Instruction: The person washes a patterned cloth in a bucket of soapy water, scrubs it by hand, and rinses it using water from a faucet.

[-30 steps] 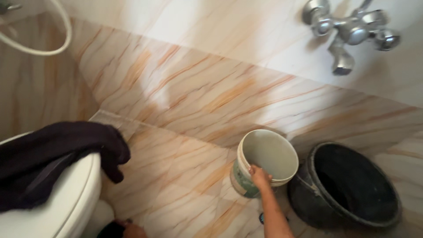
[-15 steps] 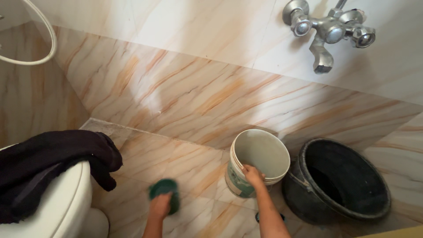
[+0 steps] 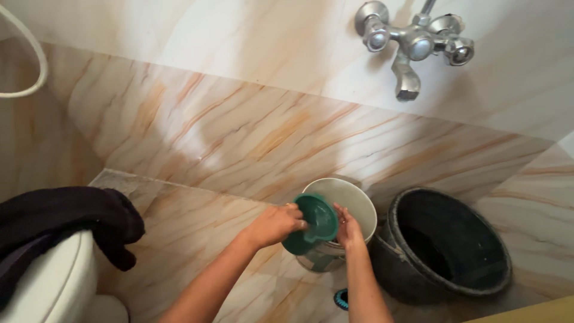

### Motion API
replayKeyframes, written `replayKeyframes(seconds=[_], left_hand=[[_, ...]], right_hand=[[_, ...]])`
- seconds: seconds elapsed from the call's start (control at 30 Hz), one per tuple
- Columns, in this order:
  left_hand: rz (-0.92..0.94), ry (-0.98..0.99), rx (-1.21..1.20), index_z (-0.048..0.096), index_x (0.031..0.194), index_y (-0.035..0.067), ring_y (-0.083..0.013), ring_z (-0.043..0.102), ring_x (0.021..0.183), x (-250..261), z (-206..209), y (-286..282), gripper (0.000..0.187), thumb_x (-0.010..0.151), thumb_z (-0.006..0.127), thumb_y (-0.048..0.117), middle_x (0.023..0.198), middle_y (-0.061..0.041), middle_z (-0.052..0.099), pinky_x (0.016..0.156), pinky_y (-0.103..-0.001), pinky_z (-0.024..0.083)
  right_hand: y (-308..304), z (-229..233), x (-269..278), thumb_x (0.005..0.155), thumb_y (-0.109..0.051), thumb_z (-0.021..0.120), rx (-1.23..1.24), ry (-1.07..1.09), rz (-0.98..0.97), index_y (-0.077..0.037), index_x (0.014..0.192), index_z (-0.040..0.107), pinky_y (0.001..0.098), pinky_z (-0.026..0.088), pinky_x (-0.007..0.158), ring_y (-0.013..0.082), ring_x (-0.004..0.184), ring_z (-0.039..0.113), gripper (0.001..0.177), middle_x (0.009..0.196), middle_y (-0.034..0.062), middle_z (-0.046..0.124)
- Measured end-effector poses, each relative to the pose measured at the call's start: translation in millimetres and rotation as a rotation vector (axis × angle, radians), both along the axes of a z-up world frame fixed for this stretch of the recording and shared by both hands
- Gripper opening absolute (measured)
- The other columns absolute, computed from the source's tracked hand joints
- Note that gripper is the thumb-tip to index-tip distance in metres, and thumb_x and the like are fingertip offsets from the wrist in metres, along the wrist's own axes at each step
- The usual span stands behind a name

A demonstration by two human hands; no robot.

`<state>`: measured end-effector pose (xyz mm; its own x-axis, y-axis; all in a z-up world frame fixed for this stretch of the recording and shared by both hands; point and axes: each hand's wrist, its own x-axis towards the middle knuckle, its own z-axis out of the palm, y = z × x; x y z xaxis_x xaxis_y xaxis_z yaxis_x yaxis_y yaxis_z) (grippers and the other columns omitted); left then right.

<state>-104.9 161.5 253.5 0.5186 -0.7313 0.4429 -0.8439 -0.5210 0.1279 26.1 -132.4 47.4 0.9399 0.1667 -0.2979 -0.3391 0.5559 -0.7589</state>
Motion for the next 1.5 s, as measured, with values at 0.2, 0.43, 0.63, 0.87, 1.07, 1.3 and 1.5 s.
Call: replayKeyframes(seconds=[0.2,0.43,0.63,0.87,1.07,1.3,1.5], left_hand=[[-0.069,0.213,0.192,0.078,0.101,0.018,-0.0326,0.068,0.097,32,33,-53,0.028,0.077,0.066,0.007,0.091,-0.008,0.074,0.075,-0.047,0.055],[-0.01,0.202,0.489,0.081,0.097,0.018,-0.0337,0.074,0.095,73,39,-130,0.022,0.084,0.065,0.024,0.099,-0.013,0.077,0.076,-0.049,0.056],[0.076,0.182,0.64,0.08,0.102,0.015,-0.0303,0.072,0.103,75,73,-184,0.026,0.085,0.063,0.022,0.108,-0.009,0.077,0.086,-0.054,0.049],[0.111,0.043,0.668,0.08,0.106,0.022,-0.0288,0.071,0.106,63,76,-211,0.026,0.091,0.059,0.024,0.11,-0.003,0.076,0.093,-0.056,0.04],[0.221,-0.201,0.745,0.081,0.108,0.025,-0.0264,0.069,0.104,65,35,-207,0.024,0.097,0.059,0.03,0.109,0.002,0.077,0.087,-0.058,0.041],[0.223,-0.369,0.808,0.078,0.109,0.021,-0.0259,0.06,0.117,84,11,-189,0.032,0.086,0.065,0.039,0.118,-0.001,0.072,0.095,-0.061,0.039],[0.178,-0.308,0.521,0.077,0.114,0.015,-0.0294,0.057,0.126,91,-13,-155,0.023,0.101,0.061,0.026,0.121,-0.009,0.07,0.108,-0.064,0.039]], right_hand=[[-17,-17,17,0.108,-0.03,0.038,0.03,-0.065,-0.025,-0.005,0.14,0.059,0.0426,0.05,0.107,0.0256,0.128,0.062,0.046,0.137,0.0115,0.067],[-10,-2,16,0.107,-0.029,0.04,-0.297,-0.2,-0.077,-0.007,0.14,0.057,0.0417,0.048,0.105,0.0246,0.126,0.06,0.042,0.136,0.0116,0.064],[-5,14,41,0.109,-0.027,0.039,-0.877,-0.623,-0.236,-0.008,0.143,0.052,0.0397,0.046,0.106,0.0226,0.13,0.056,0.042,0.139,0.0105,0.06],[-4,17,51,0.11,-0.025,0.038,-1.122,-0.782,-0.364,-0.009,0.147,0.048,0.0373,0.043,0.107,0.0202,0.134,0.051,0.041,0.144,0.0093,0.055],[-12,13,46,0.109,-0.024,0.039,-1.057,-0.896,-0.284,-0.01,0.149,0.045,0.0353,0.042,0.107,0.0195,0.133,0.051,0.042,0.142,0.0094,0.054],[-11,41,33,0.101,-0.043,0.043,-0.723,-0.396,-0.131,-0.016,0.136,0.057,0.0402,0.057,0.082,0.0219,0.103,0.067,0.046,0.116,0.0073,0.067],[-46,65,26,0.094,-0.046,0.055,-0.463,0.019,0.067,-0.018,0.127,0.062,0.0483,0.062,0.058,0.0296,0.07,0.069,0.044,0.092,0.0126,0.07]])
